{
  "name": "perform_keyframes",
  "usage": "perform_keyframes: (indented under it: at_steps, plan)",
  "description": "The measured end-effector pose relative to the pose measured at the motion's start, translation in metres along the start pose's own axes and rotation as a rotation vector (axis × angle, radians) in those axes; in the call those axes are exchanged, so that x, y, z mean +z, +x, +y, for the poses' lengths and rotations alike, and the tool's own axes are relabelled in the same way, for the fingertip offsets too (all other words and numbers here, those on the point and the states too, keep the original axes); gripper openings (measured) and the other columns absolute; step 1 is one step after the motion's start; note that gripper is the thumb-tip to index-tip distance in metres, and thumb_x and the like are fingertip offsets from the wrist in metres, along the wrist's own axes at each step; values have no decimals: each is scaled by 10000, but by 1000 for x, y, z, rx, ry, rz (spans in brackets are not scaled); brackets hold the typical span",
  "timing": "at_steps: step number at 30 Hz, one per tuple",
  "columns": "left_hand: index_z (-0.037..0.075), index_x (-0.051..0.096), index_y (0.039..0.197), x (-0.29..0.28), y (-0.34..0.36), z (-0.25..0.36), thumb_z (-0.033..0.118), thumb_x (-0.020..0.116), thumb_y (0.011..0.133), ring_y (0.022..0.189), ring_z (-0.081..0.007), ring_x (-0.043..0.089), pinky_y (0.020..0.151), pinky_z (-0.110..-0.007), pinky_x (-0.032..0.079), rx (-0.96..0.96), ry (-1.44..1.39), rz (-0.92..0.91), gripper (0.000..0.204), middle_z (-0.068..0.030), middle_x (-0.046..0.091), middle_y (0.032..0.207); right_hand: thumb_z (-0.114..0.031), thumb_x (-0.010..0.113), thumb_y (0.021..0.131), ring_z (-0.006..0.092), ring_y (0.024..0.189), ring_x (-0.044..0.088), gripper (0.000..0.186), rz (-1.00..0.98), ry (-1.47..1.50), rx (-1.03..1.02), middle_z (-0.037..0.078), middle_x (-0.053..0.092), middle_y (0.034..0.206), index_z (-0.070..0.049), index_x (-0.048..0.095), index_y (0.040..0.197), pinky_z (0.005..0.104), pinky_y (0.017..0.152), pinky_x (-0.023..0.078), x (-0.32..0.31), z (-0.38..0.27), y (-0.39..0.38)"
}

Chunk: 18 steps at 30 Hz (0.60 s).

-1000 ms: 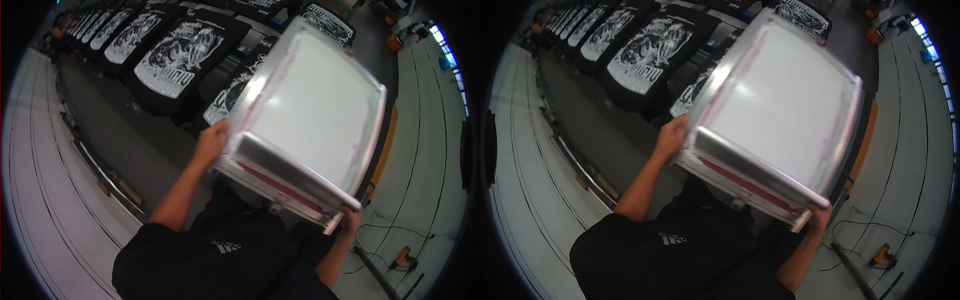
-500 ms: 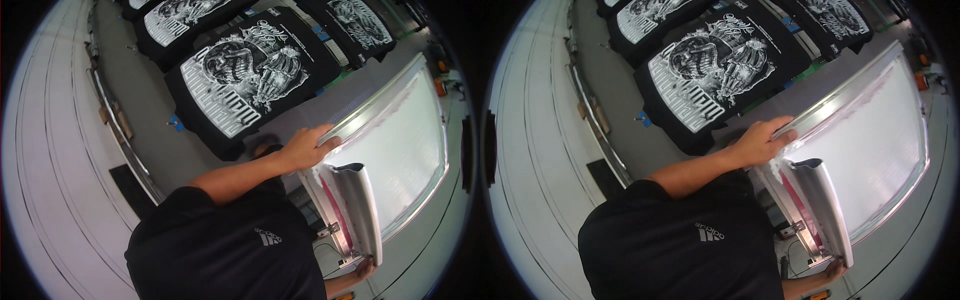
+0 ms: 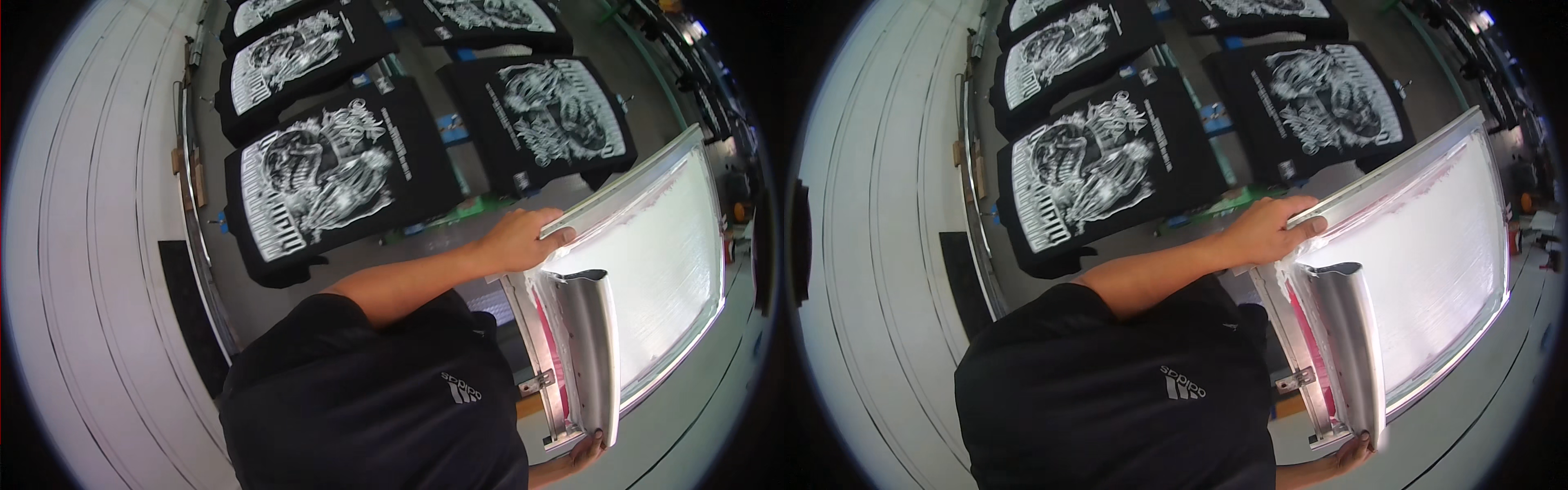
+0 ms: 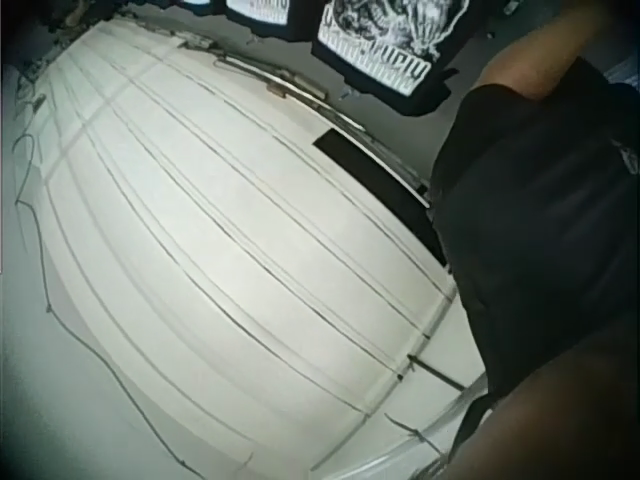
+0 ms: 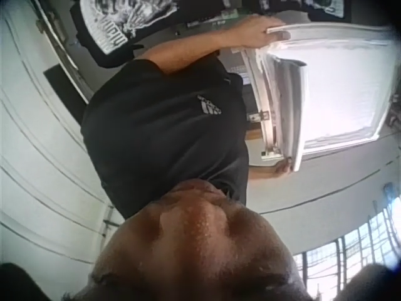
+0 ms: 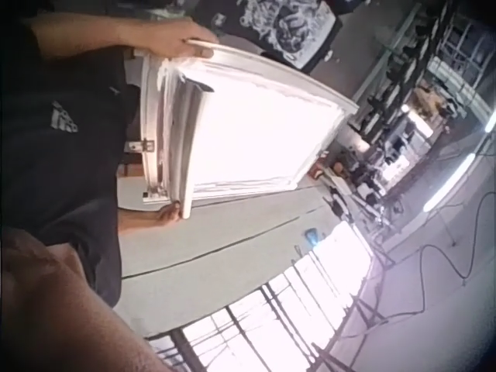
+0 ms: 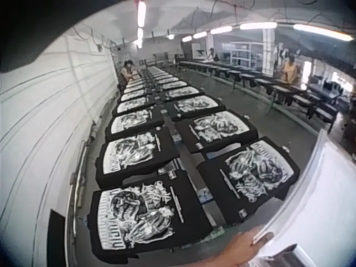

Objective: The recorder is screen printing graphics onto black t-shirts using a manual screen and squeegee.

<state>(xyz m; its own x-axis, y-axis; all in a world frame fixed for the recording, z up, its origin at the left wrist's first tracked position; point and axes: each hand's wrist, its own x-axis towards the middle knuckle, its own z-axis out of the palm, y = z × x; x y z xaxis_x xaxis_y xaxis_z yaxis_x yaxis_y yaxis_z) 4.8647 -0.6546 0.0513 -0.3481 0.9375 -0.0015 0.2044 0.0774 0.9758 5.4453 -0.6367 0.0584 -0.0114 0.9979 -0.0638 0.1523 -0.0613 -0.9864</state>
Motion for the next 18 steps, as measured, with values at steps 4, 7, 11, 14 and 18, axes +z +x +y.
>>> perform_keyframes:
  at_steps: [4, 7, 11, 14, 18]
  plan:
    - [64, 635, 1190, 62, 80, -18, 475, 582, 940, 812, -368, 694, 732, -442, 522, -85, -78, 60, 484, -224, 693, 902, -141, 761, 779, 257, 1084, 568, 443, 19, 34, -56, 131, 617, 1169, 52, 586, 1138, 422, 1013, 394, -33, 54, 127]
    - [82, 619, 1253, 99, 137, -26, 386, 588, 976, 610, -85, 586, 571, -289, 499, -166, -225, 182, 413, -62, 685, 799, -76, 769, 758, 241, 1062, 577, 442, -68, 160, -24, 140, 616, 1137, 45, 580, 1138, 382, 964, 440, -28, 86, 272]
    - [21, 623, 1231, 152, 209, -52, 372, 612, 963, 666, -113, 639, 608, -287, 522, -109, -176, 431, 442, -102, 707, 872, 25, 770, 720, 172, 953, 616, 392, -210, 240, 1, 90, 646, 1052, -7, 600, 1072, 316, 874, 489, 21, 51, 427]
    - [-20, 614, 1221, 190, 259, -70, 376, 617, 961, 694, -118, 649, 612, -288, 525, -38, -150, 598, 474, -115, 710, 901, 31, 780, 709, 164, 876, 633, 426, -389, 212, -13, 70, 664, 968, -2, 586, 1088, 315, 844, 502, 29, 36, 550]
    - [-16, 619, 1217, 227, 313, -55, 380, 617, 961, 713, -118, 647, 593, -288, 521, -113, -245, 680, 471, -122, 708, 925, 20, 793, 715, 165, 821, 645, 399, -509, 255, -55, 72, 669, 919, 3, 573, 1047, 313, 818, 521, 65, 23, 677]
